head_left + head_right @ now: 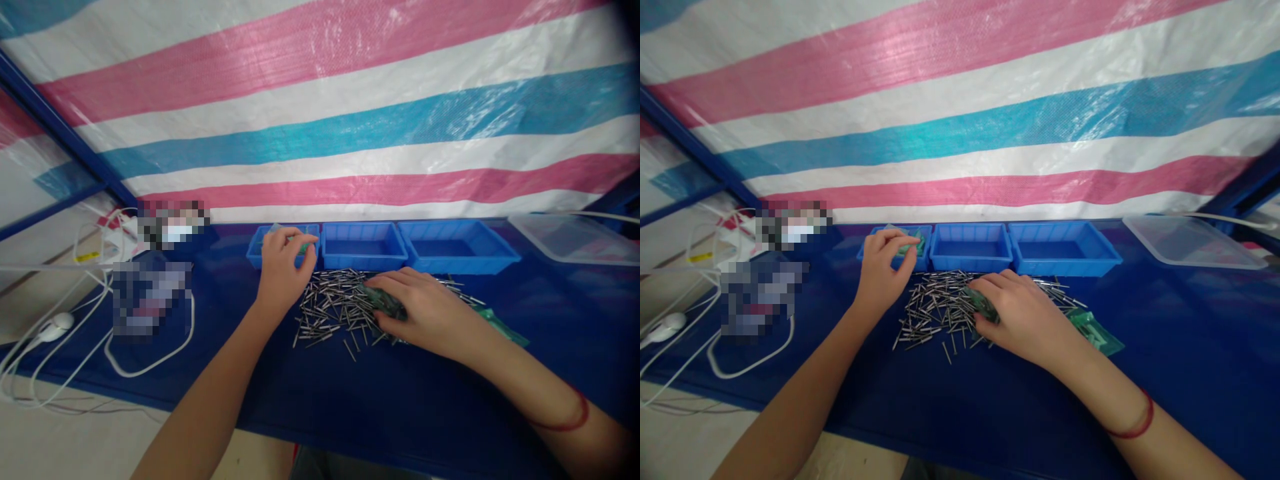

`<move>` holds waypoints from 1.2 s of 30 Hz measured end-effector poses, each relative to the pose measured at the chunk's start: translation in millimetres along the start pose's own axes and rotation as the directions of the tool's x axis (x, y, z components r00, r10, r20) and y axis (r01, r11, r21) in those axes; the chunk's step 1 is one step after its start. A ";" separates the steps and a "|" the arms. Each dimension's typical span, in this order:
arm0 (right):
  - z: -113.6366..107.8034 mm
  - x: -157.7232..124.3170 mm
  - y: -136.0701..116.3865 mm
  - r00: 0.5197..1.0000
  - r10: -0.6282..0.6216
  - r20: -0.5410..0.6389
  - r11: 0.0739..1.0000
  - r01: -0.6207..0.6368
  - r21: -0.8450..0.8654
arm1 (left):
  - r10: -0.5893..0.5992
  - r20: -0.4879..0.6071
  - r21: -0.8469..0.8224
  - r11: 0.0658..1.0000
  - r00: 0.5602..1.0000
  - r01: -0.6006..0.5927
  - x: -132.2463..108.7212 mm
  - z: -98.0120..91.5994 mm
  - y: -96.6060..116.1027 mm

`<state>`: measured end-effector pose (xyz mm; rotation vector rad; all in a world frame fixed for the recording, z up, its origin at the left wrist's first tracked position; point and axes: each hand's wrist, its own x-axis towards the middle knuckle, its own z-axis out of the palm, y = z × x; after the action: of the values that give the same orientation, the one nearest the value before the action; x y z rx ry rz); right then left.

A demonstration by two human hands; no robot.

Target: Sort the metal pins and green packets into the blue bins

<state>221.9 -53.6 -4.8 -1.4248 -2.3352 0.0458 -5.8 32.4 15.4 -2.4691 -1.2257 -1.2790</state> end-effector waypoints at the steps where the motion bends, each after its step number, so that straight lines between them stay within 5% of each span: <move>1: -0.8 0.0 -0.4 1.000 0.005 0.010 1.000 -0.005 -0.001 | 0.031 0.012 -0.023 0.999 0.999 -0.030 -1.3 1.5 3.1; 8: -4.1 -0.9 -1.6 0.987 0.127 -0.095 0.989 -0.133 -0.061 | 0.161 0.118 -0.188 0.973 0.980 -0.137 -10.4 11.6 17.4; 14: -7.8 -0.7 -7.1 0.925 0.231 -0.302 0.942 -0.135 0.308 | 0.178 0.342 -0.375 0.926 0.923 -0.040 -16.6 15.2 33.1; 19: -5.7 2.1 -11.2 0.870 0.463 -0.172 0.657 -0.206 0.725 | 0.071 0.516 -0.438 0.878 0.854 0.192 -19.4 18.8 39.2; 25: -7.7 6.8 -9.7 0.793 0.609 -0.006 0.371 -0.279 0.886 | -0.123 0.508 -0.587 0.675 0.853 0.447 -21.7 21.9 37.0; 28: -8.2 7.6 -7.1 0.807 0.588 0.051 0.319 -0.289 0.903 | -0.154 0.503 -0.628 0.612 0.851 0.481 -22.7 23.6 35.3; 36: -6.3 5.8 1.1 0.841 0.527 0.125 0.385 -0.367 0.847 | -0.186 0.503 -0.646 0.568 0.844 0.510 -21.6 23.0 35.5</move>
<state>222.8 -49.2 2.6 -1.3471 -1.2935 1.0517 26.7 5.1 -6.0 -3.3284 -1.5898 -1.7739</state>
